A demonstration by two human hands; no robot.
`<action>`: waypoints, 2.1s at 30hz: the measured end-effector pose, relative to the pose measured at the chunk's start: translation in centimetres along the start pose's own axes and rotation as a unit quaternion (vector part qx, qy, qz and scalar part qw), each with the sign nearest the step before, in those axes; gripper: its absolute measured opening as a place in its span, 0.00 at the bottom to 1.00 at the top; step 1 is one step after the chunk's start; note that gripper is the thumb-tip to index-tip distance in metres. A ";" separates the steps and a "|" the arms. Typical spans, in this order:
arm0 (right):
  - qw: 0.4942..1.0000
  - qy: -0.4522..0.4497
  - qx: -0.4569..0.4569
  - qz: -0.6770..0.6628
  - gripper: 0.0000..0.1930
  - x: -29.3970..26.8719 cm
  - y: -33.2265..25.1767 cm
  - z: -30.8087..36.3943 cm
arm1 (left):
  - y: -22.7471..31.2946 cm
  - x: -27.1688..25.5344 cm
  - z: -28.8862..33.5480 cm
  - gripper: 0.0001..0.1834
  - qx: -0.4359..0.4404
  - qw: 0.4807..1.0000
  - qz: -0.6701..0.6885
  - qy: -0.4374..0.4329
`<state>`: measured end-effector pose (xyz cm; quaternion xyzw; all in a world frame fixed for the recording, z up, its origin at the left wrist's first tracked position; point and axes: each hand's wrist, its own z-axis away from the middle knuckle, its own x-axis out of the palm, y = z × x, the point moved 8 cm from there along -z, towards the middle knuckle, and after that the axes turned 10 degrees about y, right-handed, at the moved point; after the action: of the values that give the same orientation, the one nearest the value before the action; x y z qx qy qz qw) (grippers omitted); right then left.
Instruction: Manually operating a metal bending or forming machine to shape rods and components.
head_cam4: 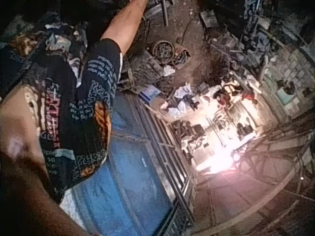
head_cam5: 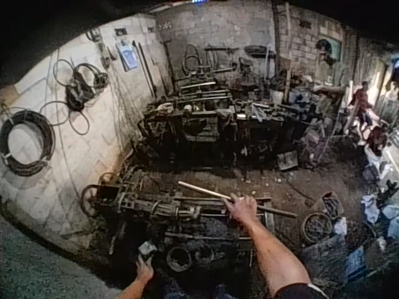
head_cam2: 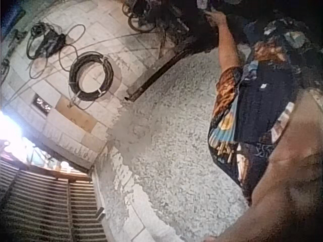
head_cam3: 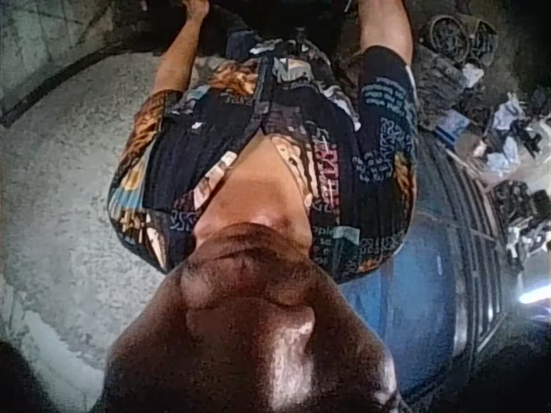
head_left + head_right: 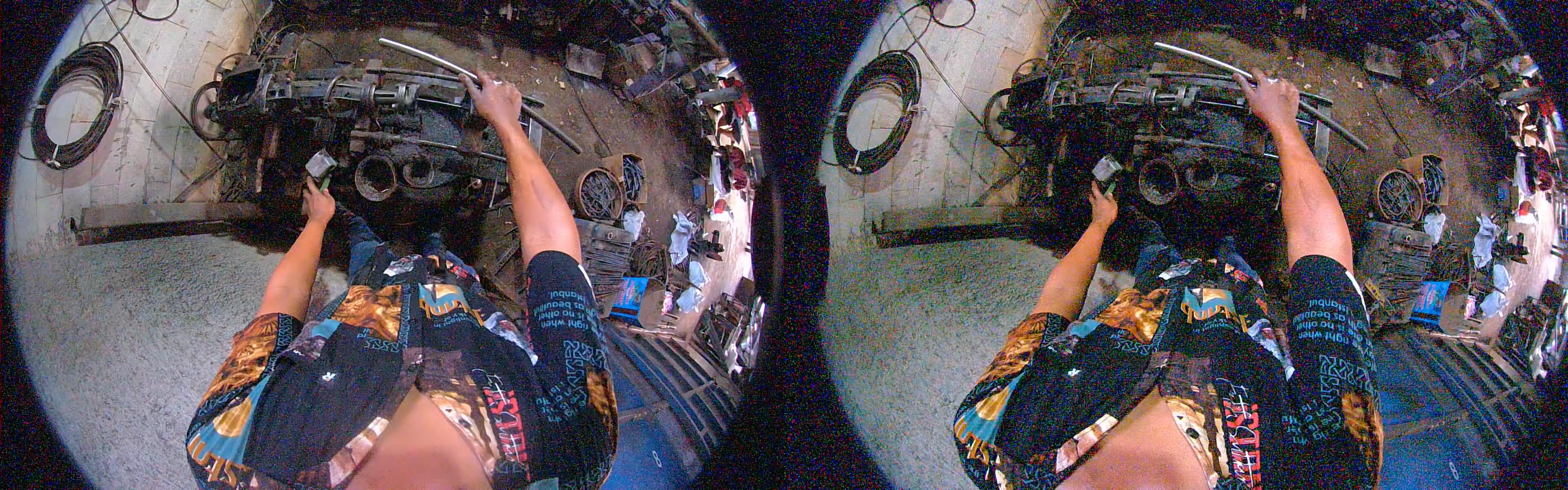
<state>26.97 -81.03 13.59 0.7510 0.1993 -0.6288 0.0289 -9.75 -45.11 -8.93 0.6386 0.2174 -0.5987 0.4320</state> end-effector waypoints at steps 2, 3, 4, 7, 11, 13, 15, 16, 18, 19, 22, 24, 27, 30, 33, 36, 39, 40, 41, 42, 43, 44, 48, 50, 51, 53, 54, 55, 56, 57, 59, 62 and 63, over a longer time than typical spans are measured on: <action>1.000 0.002 -0.005 -0.001 0.32 0.7 0.2 -0.3 | 0.3 -0.2 0.1 0.36 -0.002 1.000 0.021 0.007; 1.000 0.004 -0.009 0.000 0.33 1.0 0.4 -0.3 | 0.5 -0.3 0.1 0.36 -0.001 1.000 0.022 0.006; 1.000 0.004 -0.008 0.001 0.33 1.3 0.7 -0.2 | 0.7 -0.3 0.2 0.36 -0.008 1.000 0.028 -0.002; 1.000 0.008 0.000 0.011 0.33 0.4 0.4 0.0 | 0.0 -0.3 0.2 0.36 -0.017 0.999 0.030 -0.005; 1.000 -0.011 -0.003 0.008 0.33 0.3 0.1 0.0 | 0.2 -0.5 0.4 0.36 -0.018 0.999 0.040 -0.014; 1.000 -0.018 -0.001 0.012 0.33 0.2 0.0 0.0 | 0.5 -0.7 0.7 0.36 -0.027 0.998 0.053 -0.018; 0.999 -0.037 0.005 0.007 0.33 -0.1 -0.1 0.1 | 0.8 -1.0 0.8 0.36 -0.036 0.997 0.066 -0.022; 0.999 -0.037 0.004 0.007 0.33 0.2 0.0 0.1 | 0.8 -1.1 0.9 0.36 -0.047 0.996 0.070 -0.029; 0.999 0.033 -0.009 0.007 0.32 0.1 0.4 0.1 | 1.6 -1.5 1.1 0.36 -0.054 0.995 0.073 -0.037; 0.999 0.033 -0.008 0.008 0.32 0.6 0.7 0.2 | 1.9 -1.7 1.3 0.36 -0.064 0.994 0.071 -0.043; 0.997 0.068 -0.019 0.012 0.32 0.3 0.5 0.0 | 1.5 -1.7 1.1 0.36 -0.078 0.994 0.059 -0.050; 1.000 -0.017 -0.006 0.008 0.32 0.2 0.0 0.0 | 0.9 -1.3 1.1 0.36 -0.083 0.994 0.050 -0.052; 1.000 0.020 0.005 -0.001 0.32 -0.2 0.5 0.2 | 1.0 -0.9 0.9 0.37 -0.054 0.997 0.044 -0.038; 1.000 0.022 -0.001 0.008 0.32 -0.8 0.0 0.3 | 0.0 -0.3 0.7 0.36 -0.052 0.998 0.032 -0.030; 1.000 0.023 0.001 0.009 0.32 -0.6 -0.1 0.2 | 0.3 -0.5 0.7 0.36 -0.019 0.999 0.033 0.004; 1.000 -0.006 0.006 0.001 0.33 -0.6 0.1 0.3 | 0.7 -0.4 0.8 0.35 -0.042 0.998 0.049 -0.029; 1.000 0.024 0.009 0.006 0.32 -0.8 0.3 0.4 | 0.2 -0.2 0.8 0.35 -0.069 0.995 0.069 -0.035; 1.000 0.024 0.008 0.005 0.32 -0.5 0.5 0.4 | 0.0 -0.3 0.7 0.34 -0.055 0.996 0.064 -0.026; 1.000 0.024 0.003 0.008 0.32 -0.4 0.5 0.3 | 0.2 -0.4 0.6 0.34 -0.040 0.997 0.059 -0.018; 1.000 0.024 -0.001 0.012 0.32 -0.2 0.6 0.2 | 0.2 -0.3 0.6 0.34 -0.040 0.997 0.059 -0.018; 1.000 0.024 0.000 0.012 0.32 -0.1 0.8 0.2 | 0.0 -0.1 0.5 0.34 -0.050 0.997 0.048 -0.027; 0.999 0.027 -0.004 0.020 0.32 -0.3 0.6 0.2 | -0.4 0.2 0.4 0.35 -0.062 0.997 0.037 -0.033; 0.999 0.031 -0.023 0.027 0.33 -0.4 0.0 0.1 | -0.8 0.5 0.3 0.35 -0.051 0.998 0.025 -0.023; 0.999 0.024 -0.015 0.025 0.33 -0.4 0.2 0.1 | -0.5 0.4 0.4 0.35 -0.050 0.998 0.035 -0.026; 1.000 0.017 -0.006 0.024 0.33 -0.3 0.5 0.2 | -0.1 0.1 0.5 0.35 -0.049 0.998 0.035 -0.027; 1.000 0.021 -0.003 0.014 0.32 0.0 0.8 0.1 | 0.1 -0.3 0.9 0.35 -0.071 0.995 0.058 -0.027; 1.000 0.026 -0.001 0.004 0.32 0.1 0.9 0.0 | 0.2 -0.5 0.9 0.35 -0.071 0.995 0.058 -0.027; 1.000 0.026 -0.001 0.004 0.32 0.2 0.9 0.0 | 0.3 -0.6 0.9 0.35 -0.072 0.996 0.052 -0.028; 1.000 0.019 0.002 0.005 0.32 -0.3 0.7 0.1 | 0.3 -0.7 1.0 0.35 -0.074 0.996 0.046 -0.029; 1.000 0.012 0.006 0.006 0.32 -0.4 0.5 0.1 | 0.4 -0.8 1.1 0.35 -0.074 0.996 0.046 -0.029; 1.000 0.020 -0.002 0.018 0.32 0.1 0.6 0.1 | 0.6 -0.9 1.1 0.35 -0.070 0.996 0.057 -0.024; 0.999 0.031 -0.002 0.018 0.32 0.8 1.2 0.0 | 0.4 -0.7 1.1 0.35 -0.071 0.995 0.060 -0.029; 0.999 0.034 0.003 0.007 0.32 0.9 1.4 0.0 | 0.3 -0.6 1.1 0.35 -0.071 0.995 0.060 -0.029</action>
<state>27.55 -82.08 12.46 0.7737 0.1926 -0.6031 0.0243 -10.27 -45.96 -8.14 0.6003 0.2081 -0.5731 0.5175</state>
